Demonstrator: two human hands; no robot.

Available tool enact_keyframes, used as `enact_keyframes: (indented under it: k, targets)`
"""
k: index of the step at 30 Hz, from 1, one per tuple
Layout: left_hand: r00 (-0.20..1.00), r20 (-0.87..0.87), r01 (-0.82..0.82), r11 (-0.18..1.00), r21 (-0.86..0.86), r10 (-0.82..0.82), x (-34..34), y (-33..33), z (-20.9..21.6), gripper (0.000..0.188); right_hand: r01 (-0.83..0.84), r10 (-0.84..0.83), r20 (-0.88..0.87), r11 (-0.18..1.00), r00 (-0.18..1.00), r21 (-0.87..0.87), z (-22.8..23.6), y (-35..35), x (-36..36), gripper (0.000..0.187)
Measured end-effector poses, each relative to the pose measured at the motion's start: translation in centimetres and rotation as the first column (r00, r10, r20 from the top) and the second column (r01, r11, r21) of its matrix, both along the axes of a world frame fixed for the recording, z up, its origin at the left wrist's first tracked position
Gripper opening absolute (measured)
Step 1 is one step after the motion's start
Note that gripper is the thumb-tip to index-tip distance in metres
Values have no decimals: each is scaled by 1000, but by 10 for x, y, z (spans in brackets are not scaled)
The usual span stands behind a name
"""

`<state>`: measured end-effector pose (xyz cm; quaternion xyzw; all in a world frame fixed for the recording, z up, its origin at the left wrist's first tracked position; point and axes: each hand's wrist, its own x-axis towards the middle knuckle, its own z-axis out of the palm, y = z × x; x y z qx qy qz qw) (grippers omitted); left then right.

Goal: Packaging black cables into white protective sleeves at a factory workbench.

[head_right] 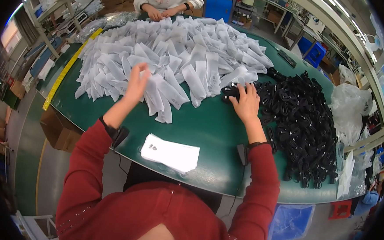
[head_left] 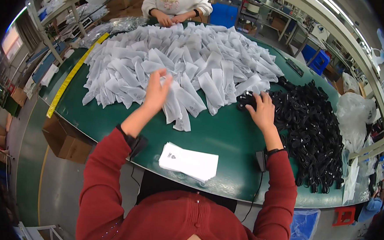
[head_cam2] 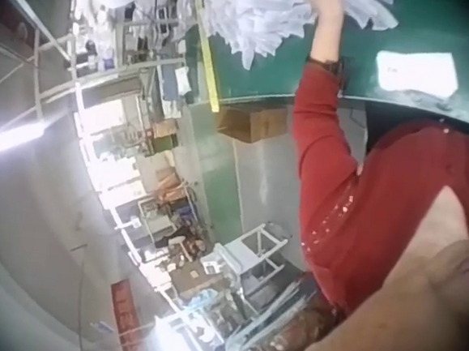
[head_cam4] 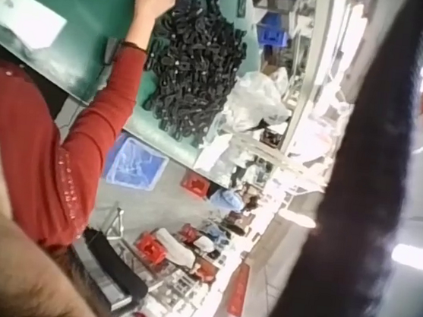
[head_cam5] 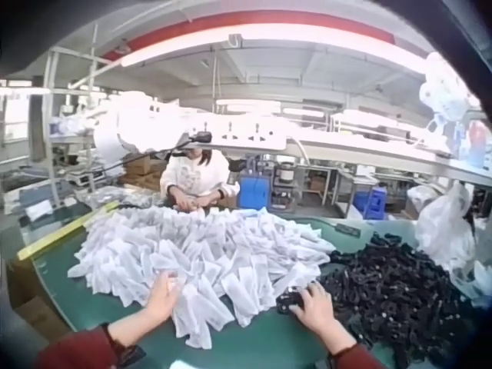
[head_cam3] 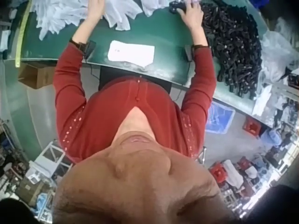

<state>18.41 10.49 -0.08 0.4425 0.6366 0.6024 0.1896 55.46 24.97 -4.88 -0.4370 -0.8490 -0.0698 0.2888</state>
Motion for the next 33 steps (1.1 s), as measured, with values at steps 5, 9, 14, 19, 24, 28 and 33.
enact_keyframes:
  k: [5, 9, 14, 19, 24, 28, 33]
  targets:
    - [341, -854, 189, 919, -346, -392, 44, -53, -8, 66, 101, -80, 236, 992, 969, -81, -1, 13, -9, 56]
    - [117, -879, 307, 859, -410, -462, 25, -37, -49, 62, 64, -21, 321, 990, 947, -122, 7, -15, -8, 57]
    - [-29, -918, 212, 895, -393, -396, -10, -3, -60, 60, -4, 10, 339, 1000, 941, -18, 1, -62, 7, 53]
    - [0, -895, 140, 886, -442, -447, -12, -2, -59, 61, 42, -13, 419, 997, 908, -58, 1, -107, 25, 45]
    - [213, -864, 106, 890, -444, -457, 28, -46, -26, 56, 0, 5, 213, 1000, 977, -25, 4, -123, 45, 34]
    - [473, -744, 505, 837, -210, -472, 72, -99, -16, 46, -26, 11, -93, 987, 996, -159, 29, -151, 43, 26]
    - [492, -585, 709, 686, -161, -645, 125, -143, -41, 32, -179, -14, -396, 877, 918, -446, 26, -205, 32, 21]
